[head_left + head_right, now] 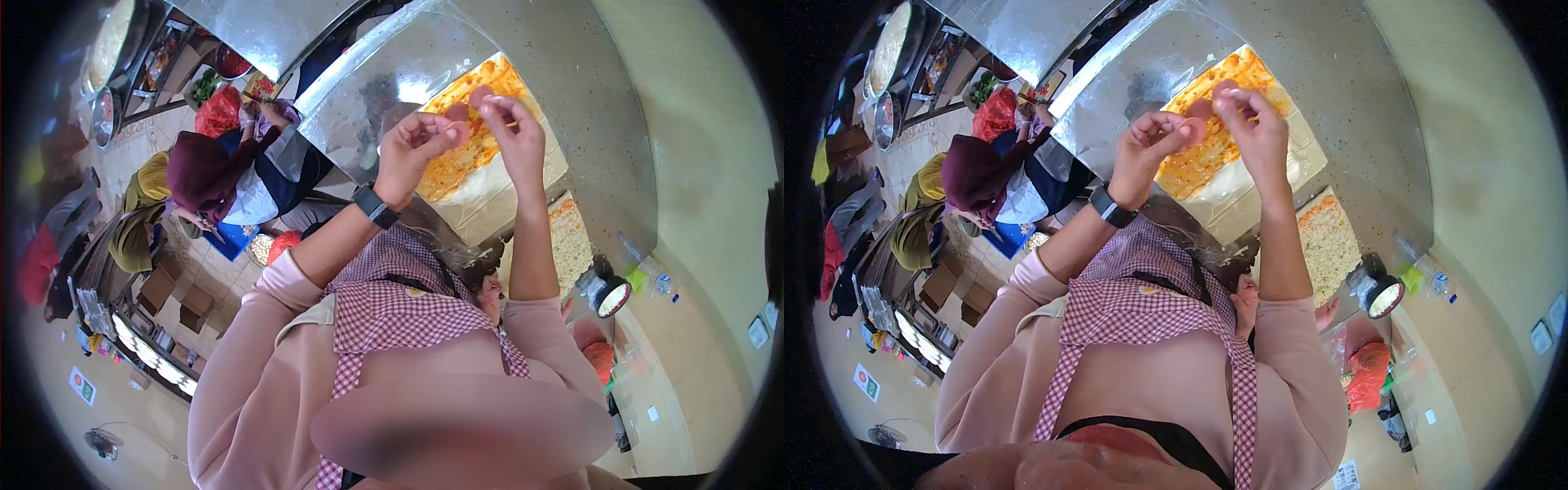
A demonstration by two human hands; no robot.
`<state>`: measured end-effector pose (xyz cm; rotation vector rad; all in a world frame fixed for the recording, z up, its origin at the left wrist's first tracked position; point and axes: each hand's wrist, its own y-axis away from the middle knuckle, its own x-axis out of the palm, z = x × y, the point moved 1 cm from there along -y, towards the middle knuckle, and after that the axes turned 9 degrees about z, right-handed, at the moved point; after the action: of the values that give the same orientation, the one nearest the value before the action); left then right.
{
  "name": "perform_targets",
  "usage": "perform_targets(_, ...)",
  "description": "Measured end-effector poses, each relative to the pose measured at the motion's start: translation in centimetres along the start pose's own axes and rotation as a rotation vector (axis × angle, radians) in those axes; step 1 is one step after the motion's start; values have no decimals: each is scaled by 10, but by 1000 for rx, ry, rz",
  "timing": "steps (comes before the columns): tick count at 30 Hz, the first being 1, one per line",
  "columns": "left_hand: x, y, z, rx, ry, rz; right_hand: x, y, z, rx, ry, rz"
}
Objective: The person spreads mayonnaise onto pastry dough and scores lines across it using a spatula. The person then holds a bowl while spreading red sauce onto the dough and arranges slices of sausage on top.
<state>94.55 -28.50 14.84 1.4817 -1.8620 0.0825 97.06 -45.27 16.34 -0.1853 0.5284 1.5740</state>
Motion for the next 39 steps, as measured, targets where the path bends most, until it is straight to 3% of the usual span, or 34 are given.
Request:
perform_targets(1,3,-5,0,12,-15,31,-2,6,3,0,5,-3)
perform_targets(3,11,-15,3,23,-26,66,-2,14,3,105,-361,229)
perform_targets(5,16,-21,6,50,-89,71,-11,8,-8,140,-410,196)
perform_targets(6,16,-19,2,50,-88,71,-16,1,-11,158,-407,70)
perform_targets(8,15,-11,-8,174,-790,100,-26,-17,-22,115,-285,-73)
perform_targets(9,12,-6,-8,175,-791,101,-30,-26,-27,115,-286,-74)
perform_targets(11,9,4,-9,321,-1324,156,-34,-40,-31,76,-24,-47)
perform_targets(15,8,10,-11,257,-1580,169,-29,-50,-26,74,252,-84)
perform_targets(17,7,8,-9,246,-1635,161,-27,-50,-18,58,480,-162)
perform_targets(23,4,-1,-5,191,-1700,127,-20,-40,-18,-47,701,-226)
perform_targets(33,0,-2,-2,180,-1655,140,-18,-33,-11,-86,627,-222)
perform_targets(35,-1,-1,-1,179,-1648,140,-12,-25,-7,-80,565,-97)
perform_targets(39,-2,-2,1,194,-1642,140,-5,-21,-12,-140,680,-89)
